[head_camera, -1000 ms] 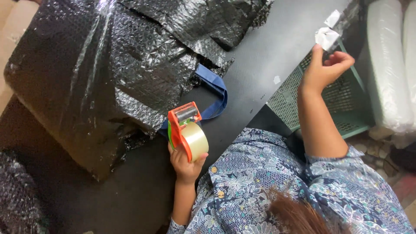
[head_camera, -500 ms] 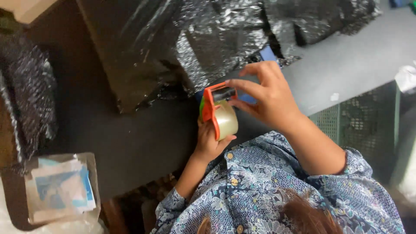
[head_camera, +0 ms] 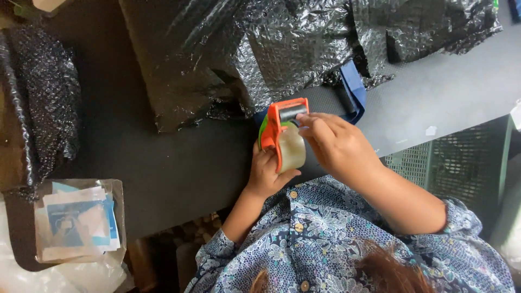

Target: Wrapping a furniture component in black bubble wrap and securing it with adhesive tape using a dispenser.

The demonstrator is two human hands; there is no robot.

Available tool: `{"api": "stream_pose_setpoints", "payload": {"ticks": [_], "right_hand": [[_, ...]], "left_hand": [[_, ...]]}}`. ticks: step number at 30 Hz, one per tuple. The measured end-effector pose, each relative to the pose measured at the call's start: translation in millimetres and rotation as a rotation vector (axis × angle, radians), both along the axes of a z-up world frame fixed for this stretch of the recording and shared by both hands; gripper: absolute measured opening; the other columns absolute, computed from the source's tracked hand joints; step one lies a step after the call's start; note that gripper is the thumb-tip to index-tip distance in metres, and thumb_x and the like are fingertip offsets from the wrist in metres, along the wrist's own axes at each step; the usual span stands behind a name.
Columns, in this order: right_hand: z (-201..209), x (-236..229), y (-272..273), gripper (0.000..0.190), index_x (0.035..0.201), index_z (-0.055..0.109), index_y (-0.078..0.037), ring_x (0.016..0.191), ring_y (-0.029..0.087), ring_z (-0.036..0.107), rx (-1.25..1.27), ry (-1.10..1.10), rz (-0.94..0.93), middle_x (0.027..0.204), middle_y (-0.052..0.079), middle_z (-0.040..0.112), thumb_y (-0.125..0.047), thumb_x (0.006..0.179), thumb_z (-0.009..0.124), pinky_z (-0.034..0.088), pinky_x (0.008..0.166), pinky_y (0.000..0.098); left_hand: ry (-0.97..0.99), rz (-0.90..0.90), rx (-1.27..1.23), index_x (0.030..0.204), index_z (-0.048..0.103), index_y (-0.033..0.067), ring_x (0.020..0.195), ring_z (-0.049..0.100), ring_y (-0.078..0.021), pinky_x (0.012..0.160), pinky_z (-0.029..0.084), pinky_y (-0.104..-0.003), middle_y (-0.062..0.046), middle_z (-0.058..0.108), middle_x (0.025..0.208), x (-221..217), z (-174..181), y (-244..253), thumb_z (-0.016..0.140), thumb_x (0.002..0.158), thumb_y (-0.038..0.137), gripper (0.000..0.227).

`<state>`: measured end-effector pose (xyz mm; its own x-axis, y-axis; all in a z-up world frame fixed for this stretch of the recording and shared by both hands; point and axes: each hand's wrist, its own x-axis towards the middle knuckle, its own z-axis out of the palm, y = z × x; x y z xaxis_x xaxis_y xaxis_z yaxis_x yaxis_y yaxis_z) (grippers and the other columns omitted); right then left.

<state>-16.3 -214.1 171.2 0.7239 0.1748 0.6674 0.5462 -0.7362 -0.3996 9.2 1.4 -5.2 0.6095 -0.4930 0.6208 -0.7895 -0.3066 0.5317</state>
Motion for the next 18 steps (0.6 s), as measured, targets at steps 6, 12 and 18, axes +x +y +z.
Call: {"api": "stream_pose_setpoints", "payload": {"ticks": [6,12,18], "right_hand": [[-8.7,-6.1,-9.8,0.024,0.084,0.058,-0.005,0.075,0.033,0.073,0.285,0.252,0.134,0.082,0.009,0.071,0.005,0.082,0.079,0.058,0.066,0.0427],[37.2,-10.6,-21.7,0.019,0.068,0.069,-0.007,0.058,0.021,0.067,0.566,0.578,0.194,0.066,0.006,0.072,-0.001,0.076,0.085,0.056,0.061,0.0326],[62.6,-29.4,-45.0,0.013,0.078,0.067,-0.012,0.068,0.008,0.073,0.568,0.601,0.335,0.075,0.001,0.074,-0.016,0.083,0.078,0.061,0.065,0.0191]], "left_hand": [[0.098,-0.076,-0.1,0.115,0.073,0.0097,0.118,0.067,-0.031,0.112,0.038,-0.057,-0.011,0.074,0.119,-1.5,30.7,2.9,0.068,0.089,0.058,0.055],[0.205,-0.227,-0.209,0.099,0.075,0.0064,0.096,0.074,-0.0324,0.104,0.046,-0.06,-0.013,0.077,0.101,-23.2,70.2,10.1,0.08,0.072,0.061,0.061],[0.109,-0.267,-0.099,0.086,0.065,0.001,0.083,0.073,-0.0311,0.096,0.054,-0.054,-0.013,0.072,0.084,-25.2,134.6,7.5,0.065,0.09,0.047,0.047]]}}
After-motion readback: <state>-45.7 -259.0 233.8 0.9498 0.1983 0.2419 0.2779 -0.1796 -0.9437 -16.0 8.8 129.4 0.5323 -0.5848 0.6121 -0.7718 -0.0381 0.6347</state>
